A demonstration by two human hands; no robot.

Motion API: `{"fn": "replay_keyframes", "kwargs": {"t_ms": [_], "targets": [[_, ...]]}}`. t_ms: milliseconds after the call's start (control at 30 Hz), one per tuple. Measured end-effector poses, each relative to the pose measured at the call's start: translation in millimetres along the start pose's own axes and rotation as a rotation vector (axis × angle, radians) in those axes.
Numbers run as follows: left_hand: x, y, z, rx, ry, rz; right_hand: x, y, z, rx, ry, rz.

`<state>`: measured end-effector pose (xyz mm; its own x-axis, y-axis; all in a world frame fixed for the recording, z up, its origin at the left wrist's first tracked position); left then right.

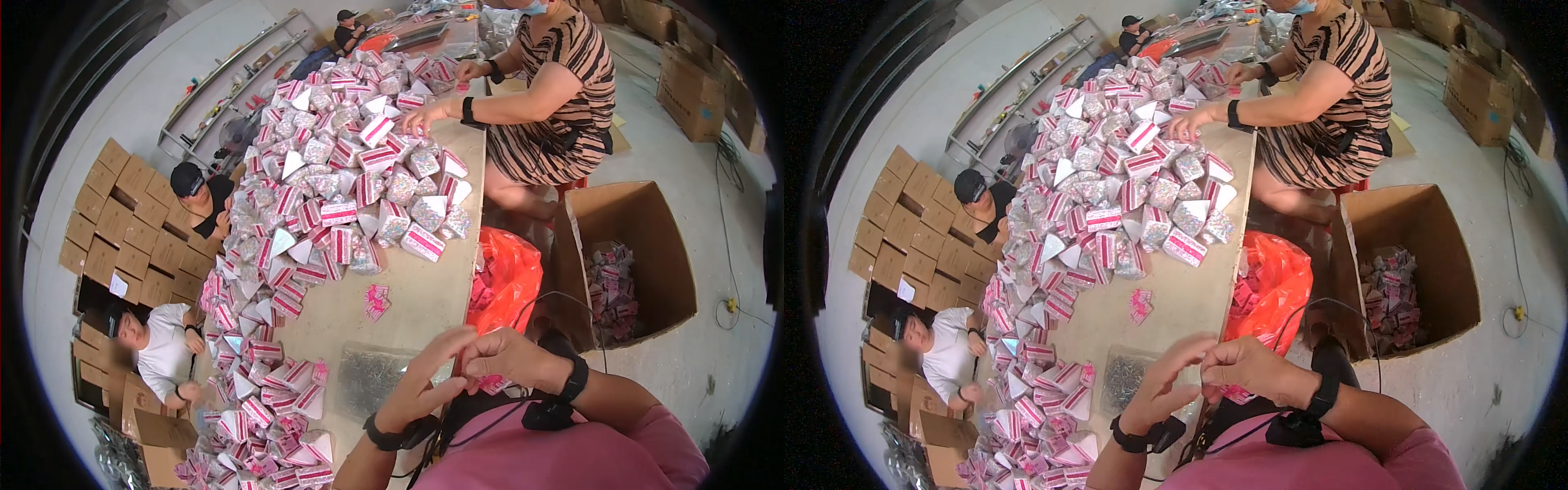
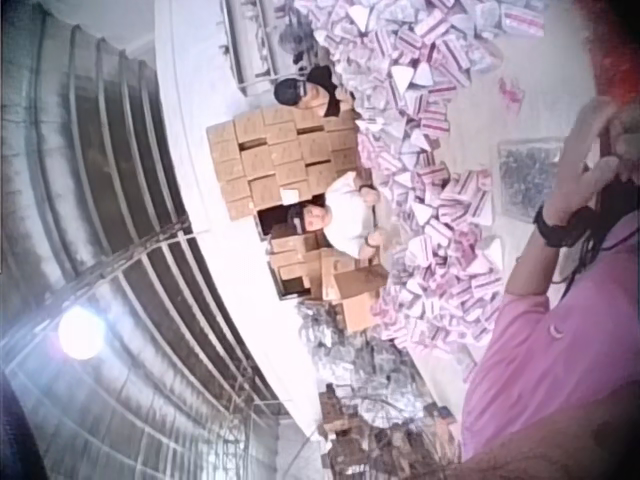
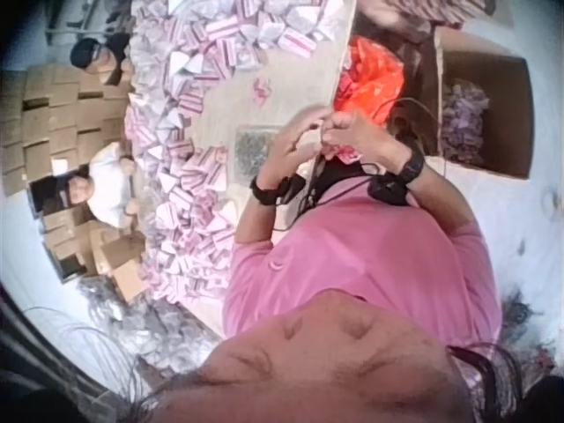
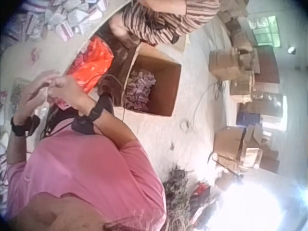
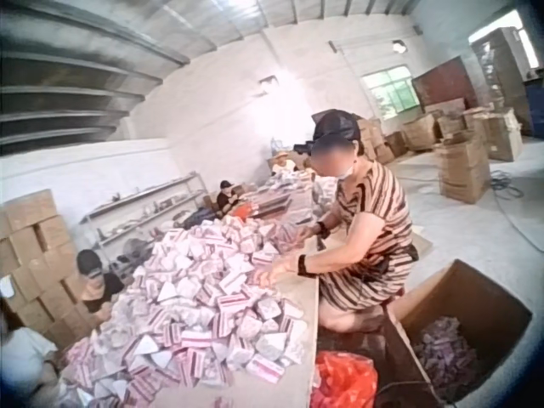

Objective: Packing small items into triangular pink and white bags at a production table.

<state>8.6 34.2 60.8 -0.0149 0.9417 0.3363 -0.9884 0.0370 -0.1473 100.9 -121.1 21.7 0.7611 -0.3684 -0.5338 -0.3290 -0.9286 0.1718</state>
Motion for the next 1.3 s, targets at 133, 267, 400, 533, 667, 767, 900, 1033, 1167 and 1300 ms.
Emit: {"fn": "replay_keyframes", "kwargs": {"t_ms": [133, 267, 400, 533, 667, 767, 900, 1033, 1167, 1300], "targets": [[2, 4, 1, -0.063, -0.208, -0.096, 3, 0, 10, -0.047, 0.002, 0.011], [0, 17, -1, -0.211, -0.600, -0.017, 8, -2, 14, -0.055, -0.012, -0.008], [-7, 20, -5, -0.225, -0.676, 0.069, 9, -8, 24, -0.052, -0.005, 0.009], [-17, 20, -19, 0.020, -0.393, 0.190, 2, -7, 15, 0.087, 0.323, 0.070], [-23, 22, -32, 0.371, 0.160, 0.266, -11, -1, 6, 0.279, 0.689, 0.203], [-28, 18, -32, 0.458, 0.435, 0.281, -7, 0, 7, 0.452, 0.920, 0.235], [-32, 18, -39, 0.456, 0.502, 0.322, 1, -4, 14, 0.579, 1.086, 0.227], [-27, 8, -38, 0.499, 0.389, 0.261, 11, -6, 16, 0.617, 1.213, 0.211], [-7, -35, -55, 0.532, 0.236, 0.259, 33, -4, 17, 0.666, 1.070, 0.370], [36, -91, -132, 0.340, -0.262, 0.527, 50, 1, 22, 0.504, 0.870, 0.411]]}}
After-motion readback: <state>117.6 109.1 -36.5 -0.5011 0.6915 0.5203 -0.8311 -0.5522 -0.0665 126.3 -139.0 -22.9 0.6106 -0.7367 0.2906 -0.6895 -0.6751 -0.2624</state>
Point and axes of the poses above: each hand's wrist, its own y-axis away from the middle knuckle, its own x-axis out of the back of the hand, z = x × y, the point moved 1 cm from there along -y, towards the middle knuckle, and after that the axes turned 1 degree about z, right-handed, at the moved point
